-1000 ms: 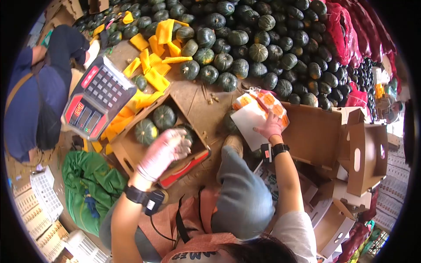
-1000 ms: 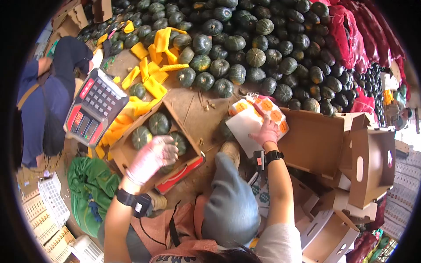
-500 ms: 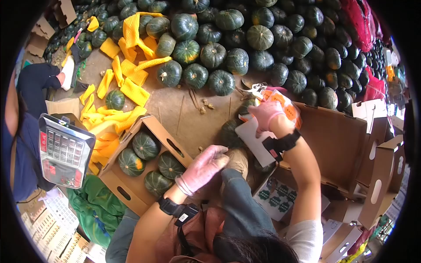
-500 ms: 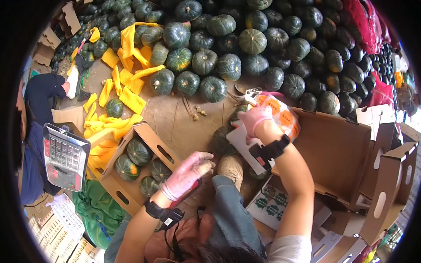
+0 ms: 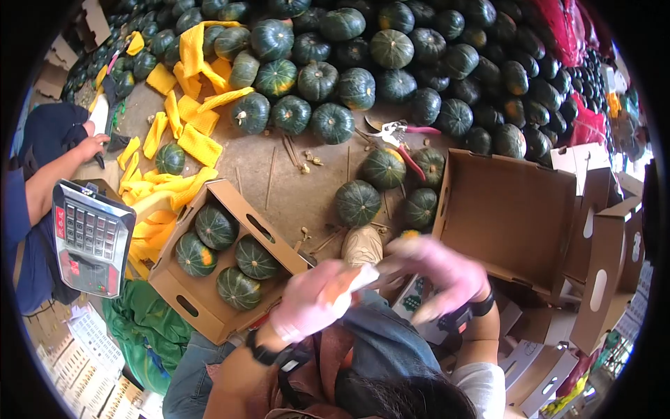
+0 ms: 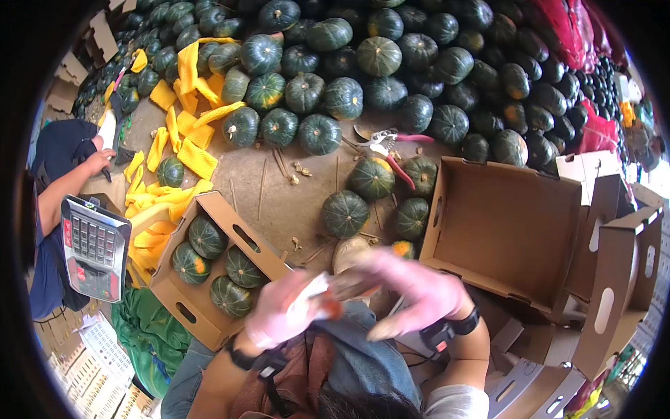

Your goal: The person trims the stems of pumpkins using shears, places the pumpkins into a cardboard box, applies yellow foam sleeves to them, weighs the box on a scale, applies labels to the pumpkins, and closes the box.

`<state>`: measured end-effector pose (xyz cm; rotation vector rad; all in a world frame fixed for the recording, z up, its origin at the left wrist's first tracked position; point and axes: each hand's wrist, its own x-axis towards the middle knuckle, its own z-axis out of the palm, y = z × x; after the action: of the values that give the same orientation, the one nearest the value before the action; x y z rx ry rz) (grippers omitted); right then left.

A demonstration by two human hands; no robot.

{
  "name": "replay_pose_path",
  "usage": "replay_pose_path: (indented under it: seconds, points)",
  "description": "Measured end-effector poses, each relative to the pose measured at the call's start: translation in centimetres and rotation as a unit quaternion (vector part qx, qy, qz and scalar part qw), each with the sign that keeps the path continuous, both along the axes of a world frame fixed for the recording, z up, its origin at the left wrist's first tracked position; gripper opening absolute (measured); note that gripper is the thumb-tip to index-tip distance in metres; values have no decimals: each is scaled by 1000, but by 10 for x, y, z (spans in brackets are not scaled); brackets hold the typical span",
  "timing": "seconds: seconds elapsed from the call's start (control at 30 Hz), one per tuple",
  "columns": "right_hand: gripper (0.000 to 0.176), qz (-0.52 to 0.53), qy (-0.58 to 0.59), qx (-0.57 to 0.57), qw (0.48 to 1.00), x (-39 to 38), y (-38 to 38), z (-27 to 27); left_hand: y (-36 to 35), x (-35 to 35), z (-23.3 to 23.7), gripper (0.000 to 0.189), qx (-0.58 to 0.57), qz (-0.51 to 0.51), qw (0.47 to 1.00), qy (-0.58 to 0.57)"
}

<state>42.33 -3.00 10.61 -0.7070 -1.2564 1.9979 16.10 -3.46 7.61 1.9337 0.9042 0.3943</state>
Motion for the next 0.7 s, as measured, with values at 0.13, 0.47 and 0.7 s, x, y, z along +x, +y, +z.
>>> replay_pose_path:
  seconds: [0.13, 0.47, 0.7]
  points:
    - [44, -344, -231, -73, 907, 39, -8, -16, -29, -61, 45, 36, -191, -72, 971, 128]
    - [43, -130, -655, 3, 744, 39, -35, -127, -133, -78, -103, 63, -436, -140, 835, 306]
    - [46, 188, -633, 177, 730, 26, -45, -138, -121, -25, -112, 77, -141, -108, 892, 416]
